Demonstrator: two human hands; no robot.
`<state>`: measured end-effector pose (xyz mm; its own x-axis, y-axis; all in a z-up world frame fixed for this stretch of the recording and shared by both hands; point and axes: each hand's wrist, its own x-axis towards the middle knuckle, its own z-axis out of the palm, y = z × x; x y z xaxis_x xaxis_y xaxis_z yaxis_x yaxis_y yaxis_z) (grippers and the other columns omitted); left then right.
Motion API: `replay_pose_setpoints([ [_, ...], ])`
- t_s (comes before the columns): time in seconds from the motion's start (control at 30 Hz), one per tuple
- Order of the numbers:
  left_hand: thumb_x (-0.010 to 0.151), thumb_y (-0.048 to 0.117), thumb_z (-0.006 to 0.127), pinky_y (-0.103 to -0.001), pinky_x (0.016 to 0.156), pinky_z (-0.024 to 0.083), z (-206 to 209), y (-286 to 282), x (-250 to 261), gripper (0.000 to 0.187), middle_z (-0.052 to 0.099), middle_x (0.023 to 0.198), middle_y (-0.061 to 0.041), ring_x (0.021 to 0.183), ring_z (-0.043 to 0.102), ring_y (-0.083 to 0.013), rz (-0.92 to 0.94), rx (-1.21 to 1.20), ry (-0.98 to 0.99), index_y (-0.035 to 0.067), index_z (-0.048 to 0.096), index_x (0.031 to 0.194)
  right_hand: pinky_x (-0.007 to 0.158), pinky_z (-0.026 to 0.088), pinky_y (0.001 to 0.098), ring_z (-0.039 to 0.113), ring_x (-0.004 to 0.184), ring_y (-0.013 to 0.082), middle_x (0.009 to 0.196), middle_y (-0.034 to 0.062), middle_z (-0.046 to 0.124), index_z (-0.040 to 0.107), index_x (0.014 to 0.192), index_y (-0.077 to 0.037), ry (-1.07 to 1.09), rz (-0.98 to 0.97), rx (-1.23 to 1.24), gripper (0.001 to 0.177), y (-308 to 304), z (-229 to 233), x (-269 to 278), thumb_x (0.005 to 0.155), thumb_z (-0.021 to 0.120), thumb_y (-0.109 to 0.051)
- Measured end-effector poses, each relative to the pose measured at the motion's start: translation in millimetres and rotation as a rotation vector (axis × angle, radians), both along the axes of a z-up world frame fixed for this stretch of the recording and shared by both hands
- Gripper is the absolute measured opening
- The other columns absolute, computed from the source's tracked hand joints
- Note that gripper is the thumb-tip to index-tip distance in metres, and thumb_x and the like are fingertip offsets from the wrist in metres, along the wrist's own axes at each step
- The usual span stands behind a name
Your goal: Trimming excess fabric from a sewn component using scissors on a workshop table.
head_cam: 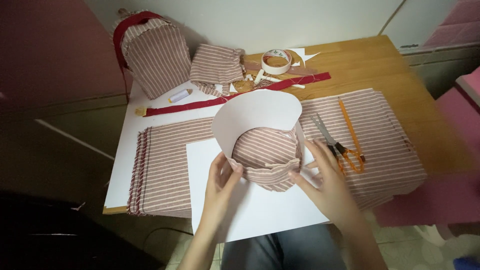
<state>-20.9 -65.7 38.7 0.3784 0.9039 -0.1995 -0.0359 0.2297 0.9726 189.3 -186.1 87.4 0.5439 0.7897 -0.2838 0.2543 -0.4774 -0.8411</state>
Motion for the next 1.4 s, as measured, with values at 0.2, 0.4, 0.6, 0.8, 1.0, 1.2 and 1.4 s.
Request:
replay_pose_setpoints([
  [0.2, 0.098, 0.039, 0.062, -0.035, 0.116, 0.049, 29, 27, 8, 0.063, 0.065, 0.154, -0.008, 0.138, 0.064, -0.0213, 0.007, 0.24, 0.173, 0.012, 0.054, 0.154, 0.122, 0.039, 0.0551, 0.032, 0.162, 0.0304, 0.18, 0.0048, 0.027, 0.069, 0.14, -0.022, -0.295, 0.305, 0.271, 0.048, 4, -26, 5, 0.093, 0.077, -0.024],
  [0.4, 0.115, 0.038, 0.053, -0.03, 0.064, 0.026, 14, 56, 10, 0.047, 0.033, 0.07, 0.006, 0.068, 0.032, -0.0091, 0.186, 0.495, 0.169, 0.019, 0.039, 0.074, 0.115, 0.047, 0.0544, 0.049, 0.153, 0.0321, 0.173, 0.0051, 0.042, 0.073, 0.129, -0.017, -0.393, 0.309, 0.292, 0.033, 7, -31, 4, 0.097, 0.072, -0.021],
  [0.6, 0.115, 0.029, 0.056, -0.026, 0.059, 0.041, 27, 100, -13, 0.035, 0.056, 0.075, 0.002, 0.067, 0.052, -0.01, 0.383, 0.503, -0.006, 0.018, 0.056, 0.082, 0.113, 0.048, 0.0527, 0.055, 0.148, 0.0331, 0.171, 0.0082, 0.045, 0.073, 0.115, -0.014, -0.441, 0.302, 0.315, 0.02, 5, -33, 6, 0.097, 0.072, -0.022],
  [0.8, 0.113, 0.032, 0.055, -0.037, 0.085, 0.043, 22, 129, -57, 0.032, 0.06, 0.115, -0.01, 0.101, 0.056, -0.0227, 0.336, 0.393, 0.474, 0.006, 0.049, 0.131, 0.112, 0.048, 0.0545, 0.059, 0.141, 0.0331, 0.165, 0.007, 0.053, 0.076, 0.103, -0.015, -0.582, 0.335, 0.339, 0.01, 1, -30, 19, 0.096, 0.073, -0.022],
  [1.0, 0.103, 0.032, 0.076, -0.059, 0.123, 0.04, 9, 76, -34, 0.064, 0.056, 0.156, -0.022, 0.149, 0.048, -0.0436, 0.124, 1.203, 0.552, 0.005, 0.051, 0.155, 0.106, 0.043, 0.0521, 0.048, 0.139, 0.0317, 0.167, 0.0, 0.05, 0.073, 0.121, -0.023, -0.925, 0.587, 0.266, 0.042, 4, -32, 55, 0.087, 0.079, -0.046],
  [1.2, 0.089, 0.048, 0.084, -0.054, 0.119, 0.04, 10, 42, -1, 0.056, 0.072, 0.13, -0.006, 0.128, 0.064, -0.0279, -0.591, 1.432, 0.549, 0.016, 0.068, 0.132, 0.118, 0.034, 0.0619, 0.037, 0.156, 0.0379, 0.154, 0.0028, 0.058, 0.075, 0.116, -0.021, -1.214, 0.915, 0.387, 0.044, 26, -28, 80, 0.081, 0.084, -0.046],
  [1.4, 0.092, 0.045, 0.083, -0.044, 0.107, 0.044, -13, 55, -2, 0.035, 0.074, 0.1, -0.004, 0.106, 0.07, -0.0223, -0.61, 1.498, 0.591, 0.015, 0.071, 0.107, 0.117, 0.037, 0.053, 0.057, 0.14, 0.0322, 0.114, 0.0044, 0.078, 0.075, 0.115, -0.017, -1.123, 1.004, 0.505, 0.035, 26, -67, 87, 0.093, 0.081, -0.042],
])
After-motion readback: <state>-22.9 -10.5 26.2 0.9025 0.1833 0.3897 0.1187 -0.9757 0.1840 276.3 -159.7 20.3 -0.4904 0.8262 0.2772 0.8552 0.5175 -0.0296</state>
